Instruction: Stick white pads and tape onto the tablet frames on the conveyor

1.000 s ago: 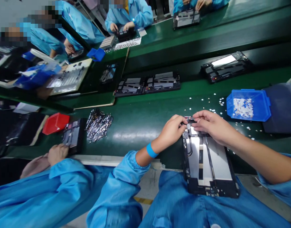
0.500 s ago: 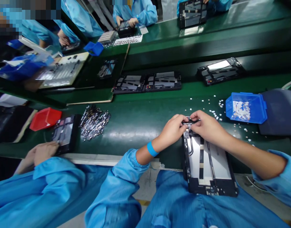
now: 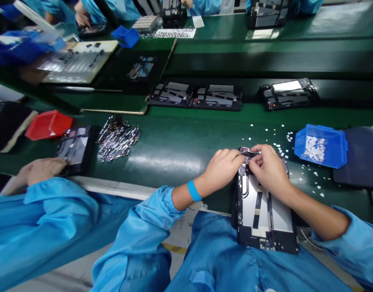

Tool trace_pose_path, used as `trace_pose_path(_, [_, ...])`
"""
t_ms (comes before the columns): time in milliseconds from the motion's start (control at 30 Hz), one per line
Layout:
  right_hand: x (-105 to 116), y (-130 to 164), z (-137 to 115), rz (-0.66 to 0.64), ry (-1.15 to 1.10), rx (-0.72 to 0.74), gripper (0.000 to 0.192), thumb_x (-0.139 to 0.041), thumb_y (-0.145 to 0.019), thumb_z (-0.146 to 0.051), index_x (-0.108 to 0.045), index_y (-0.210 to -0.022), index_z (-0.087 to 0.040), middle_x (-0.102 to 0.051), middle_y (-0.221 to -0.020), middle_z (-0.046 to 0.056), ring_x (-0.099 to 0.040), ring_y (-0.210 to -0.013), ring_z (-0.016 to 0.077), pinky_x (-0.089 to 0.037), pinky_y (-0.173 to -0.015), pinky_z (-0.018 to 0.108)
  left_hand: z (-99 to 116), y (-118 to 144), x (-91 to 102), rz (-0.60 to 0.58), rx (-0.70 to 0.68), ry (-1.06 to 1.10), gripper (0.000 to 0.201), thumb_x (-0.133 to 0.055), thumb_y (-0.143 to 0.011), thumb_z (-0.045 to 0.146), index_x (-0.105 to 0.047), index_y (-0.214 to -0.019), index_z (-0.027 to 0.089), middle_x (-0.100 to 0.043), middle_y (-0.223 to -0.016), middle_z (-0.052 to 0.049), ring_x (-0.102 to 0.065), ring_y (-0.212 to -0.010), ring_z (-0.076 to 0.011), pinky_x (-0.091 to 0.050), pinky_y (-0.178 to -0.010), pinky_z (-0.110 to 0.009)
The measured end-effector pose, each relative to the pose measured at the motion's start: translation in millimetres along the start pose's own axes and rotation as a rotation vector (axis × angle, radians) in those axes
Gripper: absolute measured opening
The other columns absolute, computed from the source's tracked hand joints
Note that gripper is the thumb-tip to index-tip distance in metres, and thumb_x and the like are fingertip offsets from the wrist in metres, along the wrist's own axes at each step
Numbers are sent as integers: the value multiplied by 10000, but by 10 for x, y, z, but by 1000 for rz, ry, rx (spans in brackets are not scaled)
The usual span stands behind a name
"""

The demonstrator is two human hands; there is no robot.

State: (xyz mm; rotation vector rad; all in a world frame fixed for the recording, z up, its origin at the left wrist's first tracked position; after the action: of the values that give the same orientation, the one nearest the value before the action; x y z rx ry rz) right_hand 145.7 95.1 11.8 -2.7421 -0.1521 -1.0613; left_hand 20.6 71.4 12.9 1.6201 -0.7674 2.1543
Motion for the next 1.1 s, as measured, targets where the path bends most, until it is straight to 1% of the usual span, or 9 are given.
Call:
trace_pose_path(67, [-10, -12, -33, -13, 45, 17, 256, -567, -848, -138, -596, -1090, -215, -662, -1088, 94, -666, -787, 202, -557, -807, 385, 0, -15, 5, -11, -10, -19, 217, -516, -1080, 280, -700, -1175, 214, -727, -1150, -45, -611, -996, -227, -424, -835, -380])
trace_pose_path(167, [-30, -24, -97, -45, 148, 84, 295, -567, -869, -140, -624, -1154, -192, -664, -1110, 121, -673, -865, 240, -557, -840, 414, 23, -28, 29, 0, -52, -60, 221, -504, -1083, 281, -703, -1156, 219, -724, -1149, -45, -601, -989, -233, -413, -821, -386])
trace_pose_path(267, [-2, 4, -135, -49, 232, 192, 267, -578, -922, -182, -672, -1170, -157, -679, -1093, 145, -668, -992, 289, -554, -892, 446, 42, -17, 42, 13, -84, -102, 218, -512, -1077, 270, -694, -1185, 220, -722, -1141, -56, -596, -977, -235, -400, -805, -390])
trace_pose_path(333, [27, 52, -138, -52, 289, 277, 268, -557, -972, -212, -705, -1184, -141, -687, -1065, 150, -653, -1029, 304, -546, -913, 460, 55, -5, 48, 13, -98, -123, 227, -510, -1077, 266, -684, -1215, 221, -723, -1131, -59, -594, -968, -233, -394, -799, -387])
trace_pose_path(433, [54, 151, -100, -77, 410, 391, 323, -507, -1027, -217, -729, -1254, -158, -692, -1089, 151, -631, -999, 290, -542, -885, 441, 86, 5, 83, 11, -112, -158, 245, -485, -1083, 247, -672, -1237, 214, -722, -1119, -64, -593, -959, -230, -390, -795, -385])
trace_pose_path(567, [40, 281, -72, -140, 547, 543, 374, -481, -1045, -172, -709, -1339, -206, -684, -1206, 151, -603, -1008, 275, -534, -865, 402, 170, -1, 132, -14, -138, -236, 258, -455, -1085, 220, -662, -1233, 175, -716, -1077, -77, -591, -918, -235, -388, -772, -391])
trace_pose_path(700, [3, 334, -151, -167, 629, 664, 382, -499, -1028, -137, -681, -1362, -174, -683, -1205, 158, -582, -989, 276, -525, -861, 403, 253, 0, 127, -42, -151, -304, 267, -440, -1080, 205, -650, -1233, 140, -703, -1060, -84, -586, -873, -237, -391, -747, -397])
trace_pose_path(867, [-27, 283, -244, -185, 695, 685, 358, -514, -1002, -112, -684, -1314, -155, -687, -1119, 149, -555, -916, 272, -503, -793, 387, 288, 18, 85, -86, -152, -366, 317, -408, -1078, 182, -608, -1313, 111, -691, -1094, -104, -585, -867, -236, -400, -736, -401])
trace_pose_path(1100, [-55, 276, -237, -219, 660, 679, 380, -519, -1001, -123, -654, -1354, -156, -689, -1139, 137, -554, -921, 275, -489, -798, 391, 208, -7, 80, -98, -149, -297, 292, -440, -1084, 209, -625, -1306, 165, -710, -1174, -86, -588, -933, -235, -416, -784, -395])
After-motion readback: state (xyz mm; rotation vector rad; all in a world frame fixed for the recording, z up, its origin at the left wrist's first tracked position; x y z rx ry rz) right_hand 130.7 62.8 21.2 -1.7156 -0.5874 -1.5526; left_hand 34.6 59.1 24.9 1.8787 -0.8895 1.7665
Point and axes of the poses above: each hand's wrist, its own y-axis away from the middle knuckle, its own x-axis out of the back of the hand, z = x × y, the point moved 10 cm from there along -y, towards the middle knuckle
